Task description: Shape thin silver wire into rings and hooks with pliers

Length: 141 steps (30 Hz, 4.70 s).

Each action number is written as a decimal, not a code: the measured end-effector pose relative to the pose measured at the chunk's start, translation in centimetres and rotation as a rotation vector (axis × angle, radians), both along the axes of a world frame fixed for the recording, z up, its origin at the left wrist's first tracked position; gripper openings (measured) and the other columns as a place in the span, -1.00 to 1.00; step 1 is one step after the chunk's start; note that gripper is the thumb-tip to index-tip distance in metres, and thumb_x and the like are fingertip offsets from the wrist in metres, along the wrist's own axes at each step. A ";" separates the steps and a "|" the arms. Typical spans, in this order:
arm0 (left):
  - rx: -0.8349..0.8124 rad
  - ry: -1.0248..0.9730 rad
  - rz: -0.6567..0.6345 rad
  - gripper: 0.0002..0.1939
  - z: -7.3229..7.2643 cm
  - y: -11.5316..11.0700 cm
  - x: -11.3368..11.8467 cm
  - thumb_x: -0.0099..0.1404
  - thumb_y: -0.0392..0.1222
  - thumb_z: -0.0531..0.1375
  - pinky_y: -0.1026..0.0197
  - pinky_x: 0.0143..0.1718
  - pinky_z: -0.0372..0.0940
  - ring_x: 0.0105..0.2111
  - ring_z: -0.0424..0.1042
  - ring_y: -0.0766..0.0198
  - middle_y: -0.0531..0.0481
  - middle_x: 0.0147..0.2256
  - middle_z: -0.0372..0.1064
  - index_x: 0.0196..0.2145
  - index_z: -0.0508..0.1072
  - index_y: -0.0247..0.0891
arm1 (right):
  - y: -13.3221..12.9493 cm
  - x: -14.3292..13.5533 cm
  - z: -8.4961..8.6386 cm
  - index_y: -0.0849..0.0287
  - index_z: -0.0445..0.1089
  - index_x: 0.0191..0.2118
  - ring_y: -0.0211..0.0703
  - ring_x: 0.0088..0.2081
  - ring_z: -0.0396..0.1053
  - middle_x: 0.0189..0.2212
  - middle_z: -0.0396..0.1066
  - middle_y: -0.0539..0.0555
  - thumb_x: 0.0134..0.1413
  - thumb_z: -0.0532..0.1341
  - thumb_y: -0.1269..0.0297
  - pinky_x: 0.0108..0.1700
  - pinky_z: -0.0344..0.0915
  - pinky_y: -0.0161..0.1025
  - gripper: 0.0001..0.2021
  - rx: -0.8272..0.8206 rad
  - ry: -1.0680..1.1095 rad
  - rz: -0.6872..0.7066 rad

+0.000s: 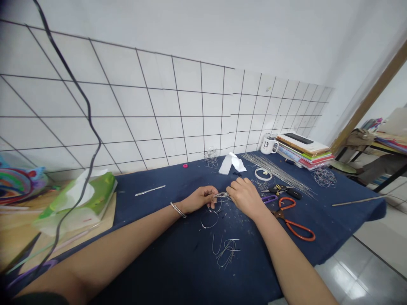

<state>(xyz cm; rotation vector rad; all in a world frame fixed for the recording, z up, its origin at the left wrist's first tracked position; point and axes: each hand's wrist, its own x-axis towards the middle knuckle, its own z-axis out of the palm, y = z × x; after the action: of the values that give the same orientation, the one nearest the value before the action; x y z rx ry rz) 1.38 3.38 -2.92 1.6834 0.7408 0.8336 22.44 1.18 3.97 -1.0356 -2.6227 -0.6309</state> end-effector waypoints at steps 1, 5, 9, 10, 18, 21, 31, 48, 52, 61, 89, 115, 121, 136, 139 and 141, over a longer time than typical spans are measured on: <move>0.001 -0.004 -0.003 -0.79 0.0 0.0 0.0 0.21 -0.12 0.07 0.37 -0.53 0.17 -0.54 0.36 0.40 0.01 -0.50 0.33 -0.32 0.30 -0.35 | 0.0 0.0 0.1 0.15 0.36 -0.25 -0.14 -0.28 0.09 -0.44 0.28 0.08 0.11 0.05 0.35 -0.27 -0.09 -0.20 -0.84 0.006 0.000 -0.003; 0.006 -0.004 0.001 -0.77 -0.1 0.1 0.0 0.21 -0.09 0.07 0.37 -0.51 0.17 -0.55 0.35 0.40 0.02 -0.55 0.32 -0.36 0.30 -0.36 | -0.1 0.3 0.4 0.15 0.35 -0.28 -0.15 -0.29 0.09 -0.44 0.28 0.07 0.11 0.05 0.36 -0.26 -0.08 -0.21 -0.86 0.025 -0.017 -0.023; 0.020 0.005 0.020 -0.77 -0.2 0.2 0.0 0.21 -0.09 0.07 0.37 -0.52 0.17 -0.56 0.34 0.40 0.03 -0.56 0.32 -0.37 0.30 -0.35 | -0.1 0.2 0.4 0.17 0.34 -0.31 -0.15 -0.30 0.08 -0.45 0.27 0.07 0.11 0.04 0.37 -0.26 -0.08 -0.20 -0.86 0.060 -0.048 -0.042; 0.023 0.004 0.025 -0.77 -0.2 0.2 0.0 0.21 -0.09 0.07 0.37 -0.52 0.16 -0.56 0.34 0.40 0.03 -0.57 0.32 -0.37 0.30 -0.35 | -0.1 0.1 0.3 0.18 0.34 -0.32 -0.15 -0.30 0.08 -0.46 0.27 0.07 0.12 0.04 0.38 -0.27 -0.09 -0.20 -0.86 0.074 -0.055 -0.048; 0.024 -0.026 0.054 -0.80 -0.3 0.3 0.1 0.20 -0.12 0.07 0.38 -0.54 0.15 -0.56 0.34 0.41 0.04 -0.55 0.32 -0.37 0.29 -0.35 | -0.5 -0.5 0.2 0.19 0.33 -0.31 -0.14 -0.31 0.07 -0.47 0.25 0.08 0.13 0.02 0.39 -0.27 -0.09 -0.19 -0.86 0.125 -0.077 -0.087; 0.026 -0.025 0.071 -0.79 -0.5 0.4 0.1 0.20 -0.12 0.08 0.38 -0.54 0.15 -0.57 0.34 0.41 0.04 -0.56 0.32 -0.36 0.30 -0.36 | -0.5 -0.5 0.1 0.19 0.33 -0.30 -0.14 -0.30 0.07 -0.46 0.26 0.08 0.13 0.03 0.39 -0.28 -0.09 -0.18 -0.86 0.122 -0.077 -0.083; 0.035 -0.045 0.091 -0.80 -0.9 0.5 0.2 0.20 -0.13 0.08 0.38 -0.54 0.15 -0.57 0.34 0.41 0.03 -0.55 0.33 -0.35 0.29 -0.36 | -0.7 -0.8 0.0 0.19 0.34 -0.28 -0.12 -0.29 0.08 -0.44 0.27 0.09 0.13 0.04 0.38 -0.28 -0.08 -0.18 -0.86 0.134 -0.075 -0.114; 0.048 -0.070 0.077 -0.82 -1.0 0.6 0.2 0.20 -0.15 0.07 0.37 -0.53 0.17 -0.57 0.33 0.43 0.04 -0.49 0.29 -0.34 0.27 -0.34 | -0.2 -0.5 -0.3 0.17 0.32 -0.39 -0.15 -0.32 0.05 -0.48 0.24 0.06 0.12 0.04 0.39 -0.29 -0.12 -0.19 -0.85 0.127 -0.044 -0.113; 0.058 -0.059 0.071 -0.82 -0.8 0.5 0.2 0.20 -0.15 0.07 0.38 -0.52 0.16 -0.57 0.33 0.43 0.05 -0.53 0.29 -0.35 0.27 -0.35 | -0.2 -0.5 -0.4 0.17 0.32 -0.42 -0.15 -0.32 0.05 -0.48 0.25 0.06 0.13 0.03 0.39 -0.30 -0.12 -0.19 -0.83 0.121 -0.037 -0.119; 0.039 -0.049 0.083 -0.80 -0.5 0.2 0.3 0.19 -0.13 0.09 0.38 -0.54 0.15 -0.57 0.33 0.42 0.05 -0.54 0.31 -0.35 0.28 -0.35 | -0.3 -0.5 -0.3 0.17 0.32 -0.44 -0.16 -0.33 0.06 -0.49 0.26 0.06 0.13 0.02 0.38 -0.32 -0.12 -0.21 -0.81 0.116 -0.036 -0.127; 0.012 -0.069 0.102 -0.84 -0.4 0.2 0.3 0.17 -0.17 0.09 0.38 -0.55 0.17 -0.59 0.34 0.42 0.06 -0.55 0.31 -0.36 0.27 -0.35 | -0.1 -0.6 -0.7 0.17 0.35 -0.40 -0.15 -0.32 0.05 -0.48 0.26 0.07 0.10 0.05 0.38 -0.31 -0.12 -0.20 -0.85 0.099 -0.005 -0.137; 0.037 -0.073 0.164 -0.87 -0.6 0.3 0.3 0.18 -0.21 0.08 0.39 -0.56 0.18 -0.57 0.36 0.42 0.04 -0.52 0.32 -0.37 0.28 -0.34 | 0.3 -0.5 -1.1 0.16 0.36 -0.31 -0.14 -0.31 0.05 -0.48 0.25 0.07 0.09 0.05 0.41 -0.30 -0.12 -0.20 -0.85 0.111 0.012 -0.153; 0.035 -0.075 0.166 -0.87 -0.6 0.3 0.2 0.18 -0.20 0.08 0.39 -0.54 0.20 -0.57 0.36 0.43 0.05 -0.51 0.32 -0.36 0.28 -0.34 | 0.4 -0.5 -1.1 0.17 0.37 -0.32 -0.14 -0.32 0.05 -0.49 0.25 0.08 0.08 0.05 0.42 -0.31 -0.12 -0.20 -0.84 0.111 0.022 -0.136; -0.008 -0.122 0.156 -0.84 -0.6 0.5 0.3 0.18 -0.16 0.09 0.40 -0.58 0.18 -0.57 0.37 0.42 0.06 -0.50 0.31 -0.34 0.26 -0.33 | 1.5 0.7 -1.9 0.12 0.36 -0.20 -0.12 -0.26 0.11 -0.38 0.30 0.09 0.05 0.11 0.31 -0.25 -0.07 -0.21 -0.83 -0.002 0.209 -0.154; -0.017 -0.125 0.151 -0.82 -0.6 0.5 0.2 0.18 -0.14 0.09 0.40 -0.57 0.18 -0.57 0.37 0.43 0.05 -0.49 0.31 -0.34 0.26 -0.33 | 1.7 0.9 -1.9 0.11 0.36 -0.22 -0.12 -0.25 0.12 -0.37 0.30 0.08 0.05 0.11 0.30 -0.24 -0.06 -0.21 -0.84 -0.019 0.244 -0.163; -0.015 -0.117 0.156 -0.81 -0.6 0.5 0.2 0.19 -0.13 0.09 0.40 -0.57 0.19 -0.57 0.37 0.43 0.04 -0.49 0.32 -0.34 0.26 -0.34 | 1.8 1.0 -2.0 0.09 0.37 -0.24 -0.13 -0.25 0.12 -0.38 0.30 0.07 0.04 0.12 0.29 -0.24 -0.05 -0.22 -0.85 -0.045 0.257 -0.165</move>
<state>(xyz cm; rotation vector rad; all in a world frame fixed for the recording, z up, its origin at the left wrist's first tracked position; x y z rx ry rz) 1.58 3.85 -3.51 1.5636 0.8027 1.0239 23.48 2.94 2.01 -1.2653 -2.3565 -0.4400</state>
